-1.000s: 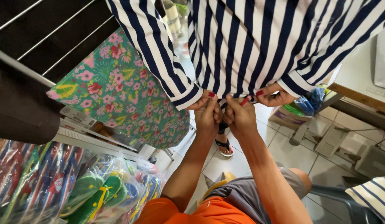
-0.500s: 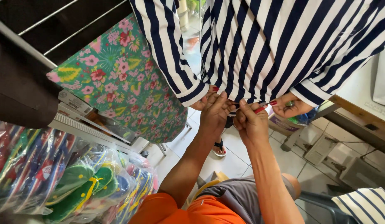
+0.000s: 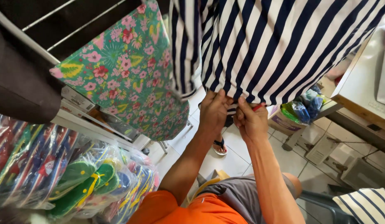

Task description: Marking and adjusting the sleeve of a striped shirt for tailoring using a marker and measuring strip

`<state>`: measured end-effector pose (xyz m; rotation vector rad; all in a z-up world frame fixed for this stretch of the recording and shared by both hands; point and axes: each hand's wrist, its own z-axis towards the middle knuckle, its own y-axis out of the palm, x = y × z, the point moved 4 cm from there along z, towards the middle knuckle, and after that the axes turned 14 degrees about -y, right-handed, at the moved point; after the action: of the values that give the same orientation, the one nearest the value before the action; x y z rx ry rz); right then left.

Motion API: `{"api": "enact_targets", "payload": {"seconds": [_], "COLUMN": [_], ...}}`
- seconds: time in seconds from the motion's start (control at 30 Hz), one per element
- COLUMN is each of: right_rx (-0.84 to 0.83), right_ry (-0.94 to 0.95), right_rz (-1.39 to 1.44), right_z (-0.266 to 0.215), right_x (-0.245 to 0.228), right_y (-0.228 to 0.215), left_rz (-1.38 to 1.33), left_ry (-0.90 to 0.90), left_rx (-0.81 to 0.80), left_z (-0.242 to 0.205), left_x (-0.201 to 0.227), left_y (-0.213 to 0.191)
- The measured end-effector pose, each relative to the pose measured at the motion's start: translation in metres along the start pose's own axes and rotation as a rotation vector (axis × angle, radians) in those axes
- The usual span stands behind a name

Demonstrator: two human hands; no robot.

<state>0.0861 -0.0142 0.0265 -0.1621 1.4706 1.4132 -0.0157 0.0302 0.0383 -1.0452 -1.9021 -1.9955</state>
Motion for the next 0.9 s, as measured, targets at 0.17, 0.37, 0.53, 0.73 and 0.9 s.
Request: {"api": "enact_targets", "payload": {"seconds": [0.17, 0.37, 0.53, 0.73, 0.9], "right_rx": [-0.026, -0.01, 0.115, 0.228, 0.26], "right_ry": [-0.071, -0.212, -0.367, -0.378, -0.387], "right_rz": [-0.068, -0.289, -0.493, -0.473, -0.533], "right_z": [-0.002, -0.005, -0.002, -0.001, 0.011], "right_x": [0.004, 0.005, 0.037, 0.034, 0.052], "right_y": [-0.011, -0.004, -0.022, -0.01, -0.02], "left_rz": [-0.085, -0.11, 0.1, 0.443, 0.556], "left_ry": [-0.045, 0.008, 0.054, 0.295, 0.489], "left_rx": [-0.085, -0.143, -0.013, 0.25, 0.343], "left_z": [-0.013, 0.022, 0.038, 0.063, 0.042], "left_x": [0.021, 0.004, -0.013, -0.033, -0.003], "left_y": [0.025, -0.023, -0.06, -0.088, -0.043]}}
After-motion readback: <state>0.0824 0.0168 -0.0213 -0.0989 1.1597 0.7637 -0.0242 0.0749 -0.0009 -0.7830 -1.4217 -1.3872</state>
